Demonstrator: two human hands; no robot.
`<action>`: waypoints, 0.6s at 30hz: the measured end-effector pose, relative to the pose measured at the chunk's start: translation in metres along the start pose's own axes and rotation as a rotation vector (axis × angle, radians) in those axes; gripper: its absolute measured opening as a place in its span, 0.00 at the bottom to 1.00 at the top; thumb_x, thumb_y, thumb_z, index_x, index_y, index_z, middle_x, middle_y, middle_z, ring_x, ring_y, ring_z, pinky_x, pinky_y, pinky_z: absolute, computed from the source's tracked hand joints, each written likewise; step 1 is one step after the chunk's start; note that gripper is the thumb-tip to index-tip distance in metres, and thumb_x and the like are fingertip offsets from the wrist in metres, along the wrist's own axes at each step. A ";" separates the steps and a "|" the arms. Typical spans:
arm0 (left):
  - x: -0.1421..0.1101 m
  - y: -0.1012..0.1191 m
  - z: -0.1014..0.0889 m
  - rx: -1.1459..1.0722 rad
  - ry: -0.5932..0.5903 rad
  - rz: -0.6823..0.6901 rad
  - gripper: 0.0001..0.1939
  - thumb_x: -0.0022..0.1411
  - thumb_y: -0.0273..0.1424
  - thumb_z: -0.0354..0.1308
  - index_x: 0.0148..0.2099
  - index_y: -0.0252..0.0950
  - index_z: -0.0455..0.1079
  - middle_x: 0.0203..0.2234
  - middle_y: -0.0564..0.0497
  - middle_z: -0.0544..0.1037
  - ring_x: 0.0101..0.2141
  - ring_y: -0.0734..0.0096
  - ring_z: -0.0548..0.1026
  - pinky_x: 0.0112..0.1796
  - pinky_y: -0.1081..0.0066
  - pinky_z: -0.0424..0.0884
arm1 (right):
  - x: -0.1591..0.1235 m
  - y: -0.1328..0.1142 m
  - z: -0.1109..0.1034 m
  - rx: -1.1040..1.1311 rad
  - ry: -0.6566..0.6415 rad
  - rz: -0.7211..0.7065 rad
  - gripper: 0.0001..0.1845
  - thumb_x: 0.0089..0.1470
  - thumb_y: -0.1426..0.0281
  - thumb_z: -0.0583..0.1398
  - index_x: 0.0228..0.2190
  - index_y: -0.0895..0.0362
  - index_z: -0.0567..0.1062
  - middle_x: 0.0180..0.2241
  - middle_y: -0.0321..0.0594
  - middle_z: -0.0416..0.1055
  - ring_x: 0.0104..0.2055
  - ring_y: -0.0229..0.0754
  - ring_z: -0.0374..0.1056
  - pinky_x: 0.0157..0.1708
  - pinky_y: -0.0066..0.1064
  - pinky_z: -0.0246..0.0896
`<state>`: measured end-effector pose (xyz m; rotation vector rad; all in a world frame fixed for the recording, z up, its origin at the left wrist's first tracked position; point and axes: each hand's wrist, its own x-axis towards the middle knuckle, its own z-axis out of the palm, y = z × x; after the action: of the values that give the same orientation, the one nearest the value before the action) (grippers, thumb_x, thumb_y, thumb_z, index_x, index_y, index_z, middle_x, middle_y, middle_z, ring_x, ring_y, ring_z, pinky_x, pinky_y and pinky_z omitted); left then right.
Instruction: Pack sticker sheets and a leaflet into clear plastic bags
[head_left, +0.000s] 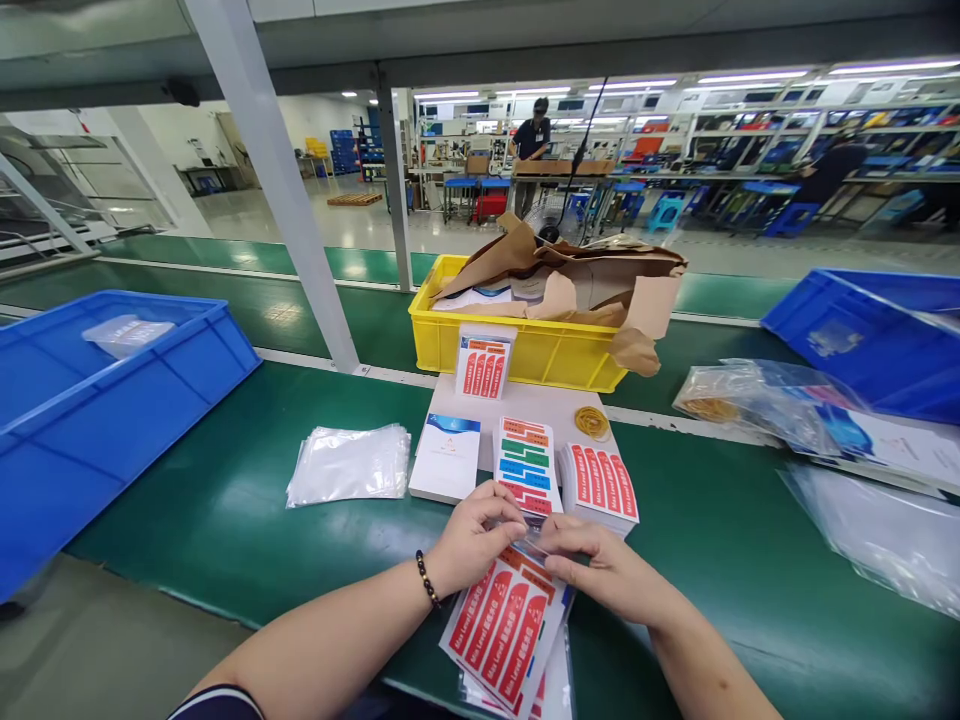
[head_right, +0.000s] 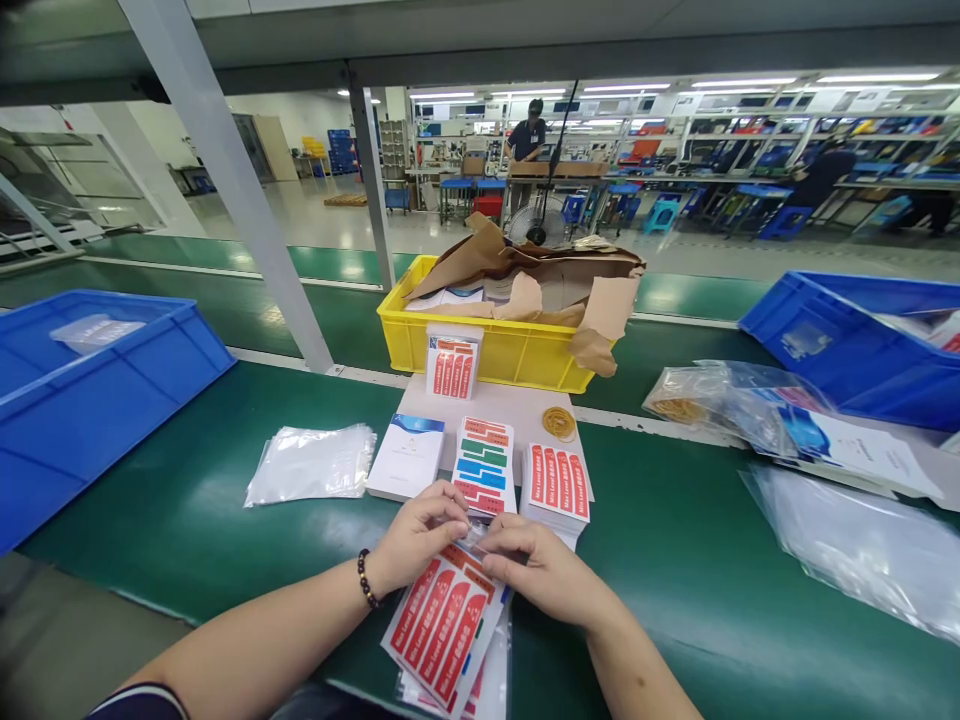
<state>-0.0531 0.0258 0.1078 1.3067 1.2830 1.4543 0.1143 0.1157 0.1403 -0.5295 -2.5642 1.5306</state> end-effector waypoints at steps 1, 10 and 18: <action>0.000 -0.001 0.000 -0.022 -0.001 -0.027 0.05 0.52 0.30 0.56 0.32 0.34 0.70 0.33 0.50 0.67 0.36 0.72 0.67 0.40 0.71 0.62 | 0.000 0.001 0.000 0.012 0.015 0.014 0.12 0.52 0.63 0.54 0.32 0.53 0.75 0.30 0.39 0.66 0.35 0.40 0.63 0.36 0.31 0.59; 0.005 -0.006 -0.004 -0.065 -0.026 -0.316 0.11 0.47 0.35 0.58 0.26 0.30 0.67 0.21 0.53 0.69 0.25 0.77 0.65 0.29 0.75 0.62 | 0.001 0.016 0.007 0.250 0.226 0.173 0.18 0.48 0.62 0.57 0.41 0.57 0.68 0.29 0.38 0.68 0.31 0.40 0.65 0.31 0.32 0.61; 0.004 0.001 -0.003 -0.015 -0.010 -0.228 0.08 0.48 0.32 0.56 0.25 0.31 0.67 0.21 0.53 0.70 0.25 0.78 0.65 0.30 0.76 0.61 | 0.008 0.013 0.013 0.247 0.312 0.153 0.13 0.48 0.62 0.56 0.21 0.58 0.67 0.22 0.34 0.64 0.25 0.35 0.60 0.26 0.27 0.56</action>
<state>-0.0564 0.0289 0.1091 1.1163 1.3638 1.2937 0.1061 0.1132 0.1219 -0.8703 -2.1112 1.6305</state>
